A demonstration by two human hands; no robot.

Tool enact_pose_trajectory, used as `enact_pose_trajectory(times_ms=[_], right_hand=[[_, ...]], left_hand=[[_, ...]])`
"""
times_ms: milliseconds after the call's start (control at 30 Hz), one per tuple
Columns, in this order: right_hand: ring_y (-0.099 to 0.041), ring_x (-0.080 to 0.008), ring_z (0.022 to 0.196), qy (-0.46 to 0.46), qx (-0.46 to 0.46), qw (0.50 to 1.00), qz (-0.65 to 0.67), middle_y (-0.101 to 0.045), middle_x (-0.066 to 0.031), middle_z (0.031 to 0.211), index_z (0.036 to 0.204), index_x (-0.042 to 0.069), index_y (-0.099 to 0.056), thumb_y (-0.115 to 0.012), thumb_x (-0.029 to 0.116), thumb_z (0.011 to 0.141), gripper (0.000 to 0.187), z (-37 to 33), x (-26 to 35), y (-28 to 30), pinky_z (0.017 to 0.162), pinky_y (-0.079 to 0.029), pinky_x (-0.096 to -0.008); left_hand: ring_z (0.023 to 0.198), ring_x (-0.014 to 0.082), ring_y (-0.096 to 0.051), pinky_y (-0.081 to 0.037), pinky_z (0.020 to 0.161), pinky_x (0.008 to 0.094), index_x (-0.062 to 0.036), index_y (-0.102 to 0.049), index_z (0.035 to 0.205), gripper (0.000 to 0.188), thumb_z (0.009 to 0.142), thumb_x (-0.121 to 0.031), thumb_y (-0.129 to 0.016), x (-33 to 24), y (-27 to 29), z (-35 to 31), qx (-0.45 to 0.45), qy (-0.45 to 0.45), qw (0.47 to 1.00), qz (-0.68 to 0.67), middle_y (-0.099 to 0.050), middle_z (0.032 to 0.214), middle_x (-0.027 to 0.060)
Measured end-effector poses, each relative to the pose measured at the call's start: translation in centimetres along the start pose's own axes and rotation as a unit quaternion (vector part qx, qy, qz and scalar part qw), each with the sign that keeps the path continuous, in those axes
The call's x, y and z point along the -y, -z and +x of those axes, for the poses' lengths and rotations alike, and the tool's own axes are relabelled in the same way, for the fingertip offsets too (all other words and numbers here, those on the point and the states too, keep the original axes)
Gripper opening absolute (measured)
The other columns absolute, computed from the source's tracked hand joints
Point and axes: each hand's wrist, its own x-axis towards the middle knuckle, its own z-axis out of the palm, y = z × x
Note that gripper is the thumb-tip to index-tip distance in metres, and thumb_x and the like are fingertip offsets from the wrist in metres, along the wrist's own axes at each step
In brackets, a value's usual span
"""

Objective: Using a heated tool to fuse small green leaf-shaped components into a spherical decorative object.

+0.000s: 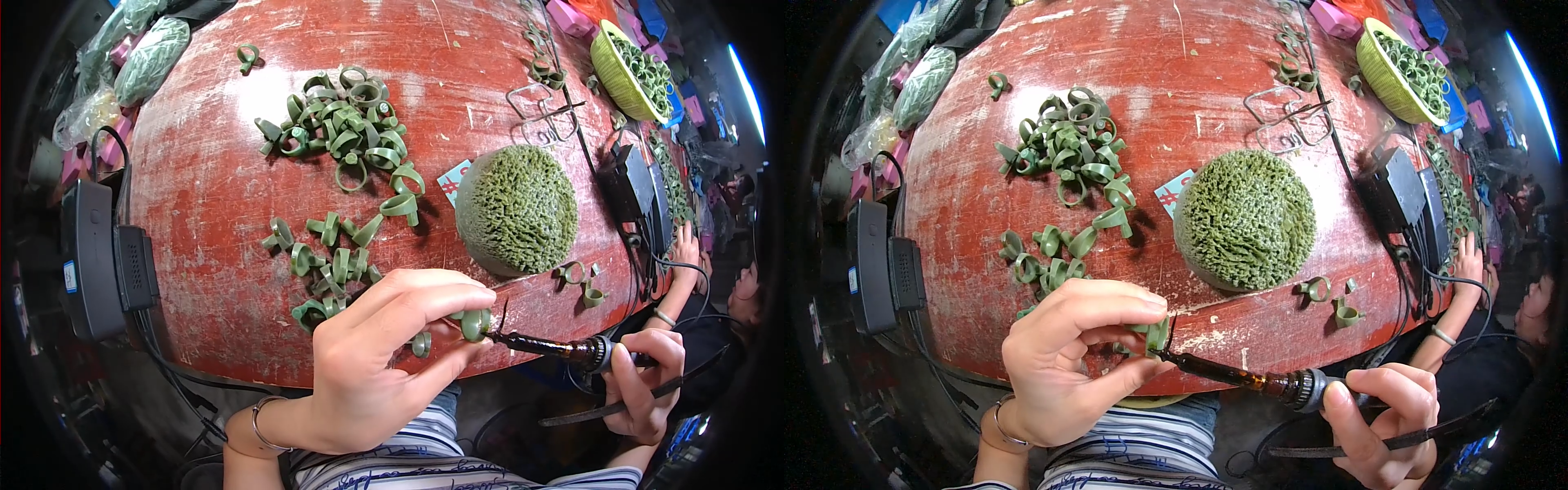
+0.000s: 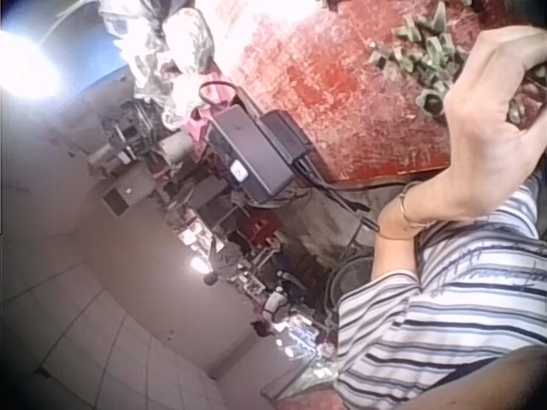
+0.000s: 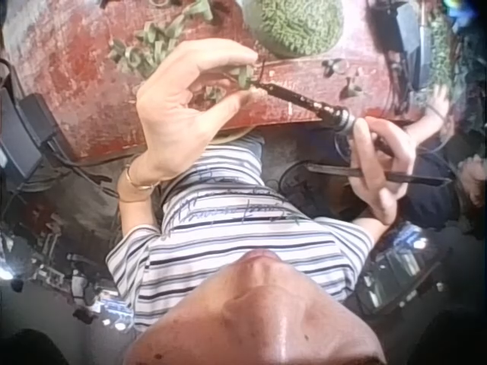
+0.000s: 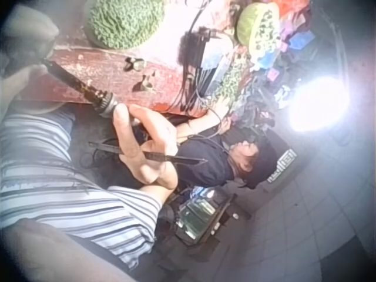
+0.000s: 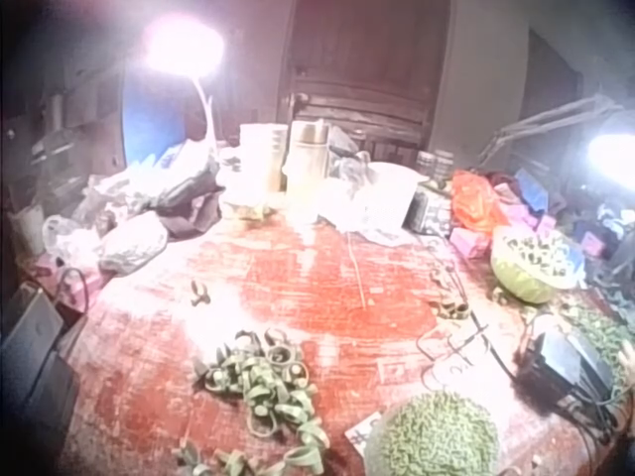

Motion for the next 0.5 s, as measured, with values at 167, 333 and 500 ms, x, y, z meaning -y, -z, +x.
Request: enact_pose_trajectory(times_ms=[167, 333, 500], right_hand=[[-0.053, -0.0277, 0.076, -0.042, 0.004, 0.999, -0.015, -0.052, -0.0179, 0.096, 0.11, 0.0, -0.058, -0.061, 0.001, 0.081, 0.029, -0.6, -0.7, 0.0, 0.063, -0.044, -0.0344], [-0.053, -0.0245, 0.078, -0.023, -0.035, 0.999, 0.011, -0.052, -0.0177, 0.097, 0.115, -0.001, -0.057, -0.06, -0.002, 0.081, 0.034, -1.3, -2.3, -1.2, 0.064, -0.044, -0.0313], [-0.053, -0.0258, 0.086, -0.083, -0.055, 0.995, 0.024, -0.053, -0.0188, 0.099, 0.11, -0.008, -0.059, -0.057, 0.005, 0.088, 0.026, -2.5, -2.9, -2.2, 0.074, -0.044, -0.0337]], left_hand=[[0.097, 0.0166, -0.06, -0.056, 0.075, 0.0245, 0.0018, -0.061, 0.105, 0.039, 0.069, 0.013, -0.072, 0.2, 0.1, -0.3, -0.015, 0.008, 1.0, 0.0, -0.057, 0.109, 0.0142], [0.095, 0.0163, -0.06, -0.055, 0.076, 0.0241, 0.0023, -0.06, 0.105, 0.041, 0.068, 0.013, -0.072, -0.3, 1.2, -0.6, -0.052, 0.011, 0.999, 0.002, -0.057, 0.109, 0.0139], [0.088, 0.0166, -0.063, -0.054, 0.074, 0.0237, 0.0057, -0.056, 0.104, 0.037, 0.071, 0.021, -0.061, -0.3, 4.8, -1.3, -0.235, 0.019, 0.97, 0.061, -0.058, 0.102, 0.01]])
